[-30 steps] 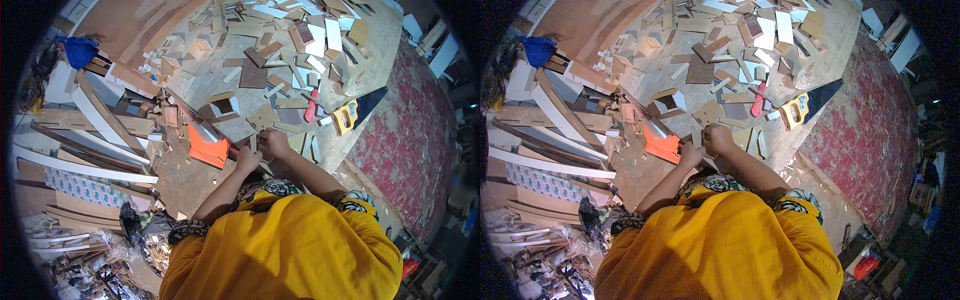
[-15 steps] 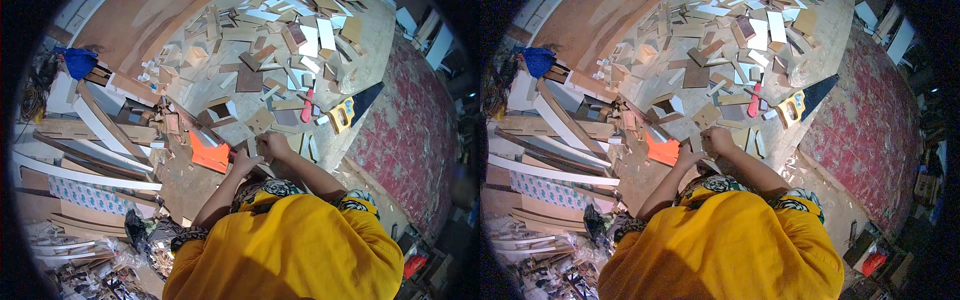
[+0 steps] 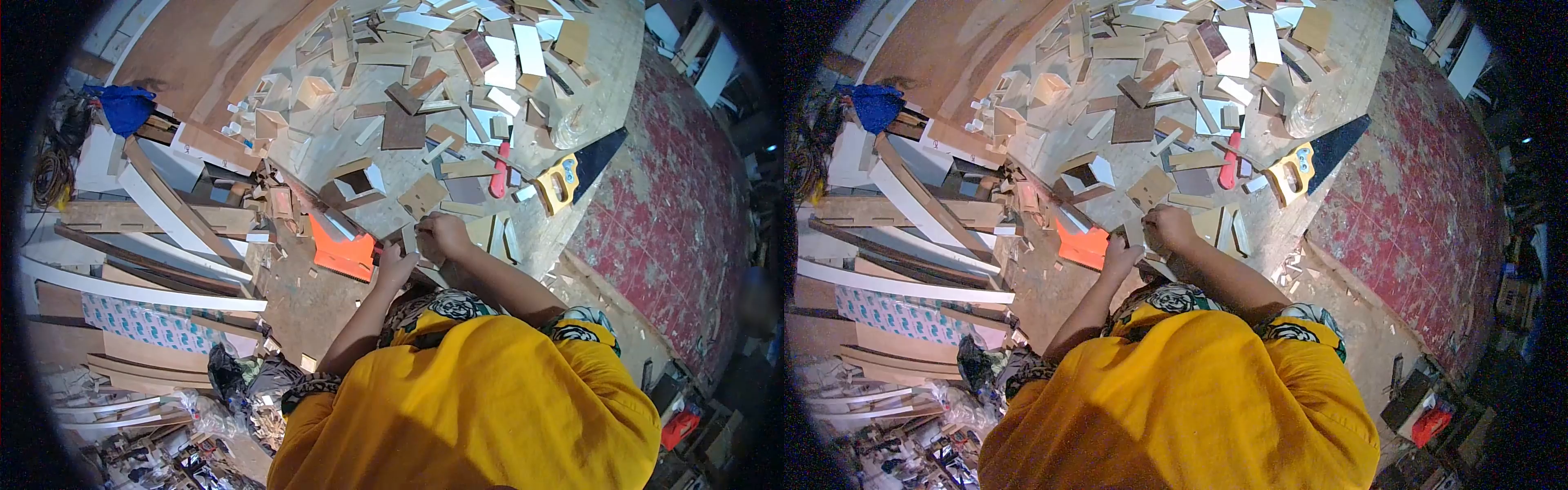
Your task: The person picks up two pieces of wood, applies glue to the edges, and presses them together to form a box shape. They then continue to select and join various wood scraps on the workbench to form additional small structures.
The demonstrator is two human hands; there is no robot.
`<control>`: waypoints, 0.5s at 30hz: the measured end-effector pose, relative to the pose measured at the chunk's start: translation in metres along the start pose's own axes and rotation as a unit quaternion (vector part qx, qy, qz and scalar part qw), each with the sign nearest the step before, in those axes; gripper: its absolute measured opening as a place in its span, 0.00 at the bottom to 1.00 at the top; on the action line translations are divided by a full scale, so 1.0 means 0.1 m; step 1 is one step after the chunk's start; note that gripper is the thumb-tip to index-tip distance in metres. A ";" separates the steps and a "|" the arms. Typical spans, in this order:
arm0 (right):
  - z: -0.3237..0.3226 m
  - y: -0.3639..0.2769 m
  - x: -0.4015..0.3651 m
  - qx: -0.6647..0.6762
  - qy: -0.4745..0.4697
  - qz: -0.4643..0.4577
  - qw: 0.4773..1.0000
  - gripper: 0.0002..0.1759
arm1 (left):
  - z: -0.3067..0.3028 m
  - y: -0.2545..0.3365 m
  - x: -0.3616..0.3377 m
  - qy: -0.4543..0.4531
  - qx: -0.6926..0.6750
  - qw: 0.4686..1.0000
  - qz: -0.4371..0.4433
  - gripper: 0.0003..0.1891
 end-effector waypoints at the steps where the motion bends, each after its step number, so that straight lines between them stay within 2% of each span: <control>1: 0.00 0.00 0.00 0.000 -0.001 0.000 1.000 0.11 | -0.02 0.06 -0.03 -0.001 0.000 1.000 -0.001 0.16; 6: -0.02 -0.02 -0.01 0.005 0.012 -0.002 1.000 0.11 | -0.02 0.06 -0.08 0.022 -0.116 0.993 0.018 0.16; 10: -0.07 -0.07 -0.02 0.010 0.010 -0.001 1.000 0.12 | -0.02 -0.11 -0.07 0.019 -0.133 0.991 -0.001 0.15; 12: -0.08 -0.08 -0.03 0.014 0.011 -0.001 1.000 0.12 | -0.03 -0.10 -0.10 0.022 -0.206 0.978 0.010 0.15; 13: -0.09 -0.09 -0.03 0.017 0.013 -0.003 1.000 0.12 | -0.04 -0.09 -0.11 0.021 -0.205 0.978 0.010 0.15; 15: -0.09 -0.09 -0.03 0.018 0.008 -0.004 1.000 0.12 | -0.06 -0.04 -0.15 0.039 -0.051 0.997 0.046 0.14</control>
Point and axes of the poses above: each hand's wrist, its own x-axis towards the middle knuckle, its own z-axis out of the palm, y = z × x, the point moved 2 cm from there along x, towards the middle knuckle, and after that the axes turned 8 degrees about -y, right-handed, at the moved point
